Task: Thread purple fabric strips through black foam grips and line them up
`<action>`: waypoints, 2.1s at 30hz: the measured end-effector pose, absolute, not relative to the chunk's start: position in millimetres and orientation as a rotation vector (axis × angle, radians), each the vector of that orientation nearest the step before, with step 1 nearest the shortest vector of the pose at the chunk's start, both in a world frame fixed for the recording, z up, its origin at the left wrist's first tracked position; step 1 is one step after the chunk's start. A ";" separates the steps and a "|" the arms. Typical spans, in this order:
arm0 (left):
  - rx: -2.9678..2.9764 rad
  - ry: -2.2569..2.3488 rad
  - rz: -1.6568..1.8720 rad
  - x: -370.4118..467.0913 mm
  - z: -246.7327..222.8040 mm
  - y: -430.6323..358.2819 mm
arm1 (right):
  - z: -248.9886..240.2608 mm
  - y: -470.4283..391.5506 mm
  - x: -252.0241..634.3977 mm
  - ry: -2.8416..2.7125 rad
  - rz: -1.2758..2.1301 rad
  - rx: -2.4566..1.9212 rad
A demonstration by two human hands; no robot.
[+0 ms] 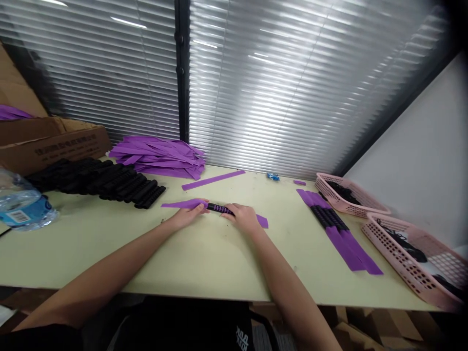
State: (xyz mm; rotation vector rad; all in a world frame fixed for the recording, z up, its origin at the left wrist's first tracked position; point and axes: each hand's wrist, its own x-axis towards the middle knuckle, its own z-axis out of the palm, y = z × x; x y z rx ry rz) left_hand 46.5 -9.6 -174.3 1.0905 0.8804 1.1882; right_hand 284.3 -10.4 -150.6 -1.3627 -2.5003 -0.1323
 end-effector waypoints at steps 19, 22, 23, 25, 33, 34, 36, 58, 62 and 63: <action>0.811 0.829 1.382 42.7 -173.1 -0.6 | -161.8 3.3 288.0 -2.416 -0.153 -1.400; 0.772 0.805 1.426 39.7 -171.2 0.9 | -162.2 4.9 291.5 -2.402 -0.114 -1.421; 0.760 0.810 1.455 38.5 -171.1 1.7 | -161.9 5.7 293.9 -2.400 -0.094 -1.436; 0.738 0.840 1.513 36.1 -171.5 3.6 | -161.2 8.0 300.8 -2.397 -0.044 -1.474; 0.671 0.984 1.570 23.9 -171.9 10.2 | -159.7 19.3 348.2 -2.164 0.214 -1.682; 0.672 0.996 1.563 22.8 -171.8 10.6 | -159.8 20.6 354.3 -2.103 0.250 -1.698; 0.688 1.005 1.540 21.8 -171.2 10.7 | -160.3 23.1 365.3 -1.995 0.296 -1.722; 0.900 0.842 1.128 9.9 -163.4 7.8 | -162.7 20.4 353.0 -1.798 0.109 -1.608; 0.961 0.840 1.056 8.5 -164.3 8.7 | -165.6 9.5 317.5 -2.132 0.124 -1.366; 0.965 0.850 1.060 7.8 -163.5 9.1 | -166.4 6.6 310.1 -2.208 0.120 -1.317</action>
